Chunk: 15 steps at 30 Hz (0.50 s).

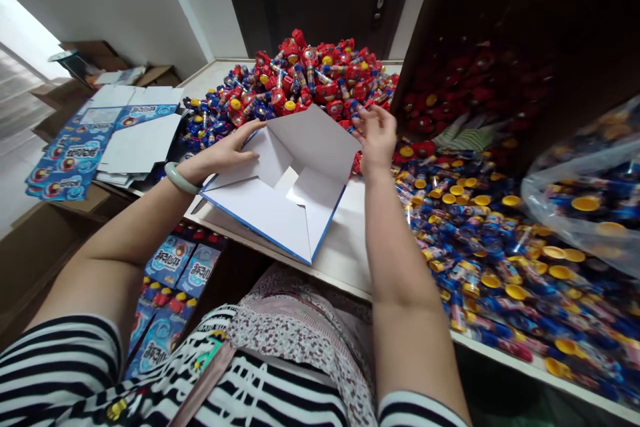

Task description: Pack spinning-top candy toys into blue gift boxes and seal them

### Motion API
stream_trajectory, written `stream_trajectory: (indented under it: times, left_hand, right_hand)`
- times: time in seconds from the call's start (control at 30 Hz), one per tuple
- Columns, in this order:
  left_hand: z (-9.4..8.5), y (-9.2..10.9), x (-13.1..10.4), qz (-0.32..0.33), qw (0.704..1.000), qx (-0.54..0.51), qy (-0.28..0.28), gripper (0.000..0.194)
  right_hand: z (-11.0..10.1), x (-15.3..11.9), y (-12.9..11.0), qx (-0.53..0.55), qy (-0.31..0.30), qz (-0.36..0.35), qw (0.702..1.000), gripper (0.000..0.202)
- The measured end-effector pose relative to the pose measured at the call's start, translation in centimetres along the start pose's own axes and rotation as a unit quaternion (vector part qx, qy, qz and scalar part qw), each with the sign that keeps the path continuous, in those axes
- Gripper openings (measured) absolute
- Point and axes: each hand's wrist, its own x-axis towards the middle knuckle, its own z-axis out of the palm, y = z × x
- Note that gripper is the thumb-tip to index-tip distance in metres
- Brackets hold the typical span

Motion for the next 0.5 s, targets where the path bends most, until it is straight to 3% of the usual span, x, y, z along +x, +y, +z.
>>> stream_trajectory:
  times: [0.07,0.13,0.2,0.3,0.37,0.5]
  left_hand:
    - [0.3,-0.1,0.5,-0.002,1.000,-0.016,0.003,0.082]
    - [0.6,-0.6,1.2,-0.004,1.000,-0.027,-0.001,0.079]
    - [0.8,-1.3,1.7,0.003,0.999,-0.032,0.001,0.075]
    - [1.0,-2.1,2.0,0.017,0.999,-0.028,0.007,0.074]
    - [1.1,-2.0,2.2,0.016,0.999,-0.035,0.007,0.073]
    - [1.3,-0.9,2.9,0.022,0.995,-0.099,0.011,0.064]
  right_hand:
    - [0.4,0.5,-1.3,-0.003,-0.131,-0.009,0.991,0.055]
    - [2.8,-1.2,-2.1,-0.055,-0.216,-0.040,0.974,0.071]
    - [5.7,-4.2,-2.2,-0.158,-0.219,-0.079,0.960,0.086]
    - [8.1,-7.5,-1.7,-0.279,-0.163,-0.105,0.941,0.080]
    - [7.9,-7.8,-1.3,-0.288,-0.184,-0.111,0.933,0.082]
    - [6.0,-6.7,-1.0,-0.273,-0.250,-0.124,0.921,0.117]
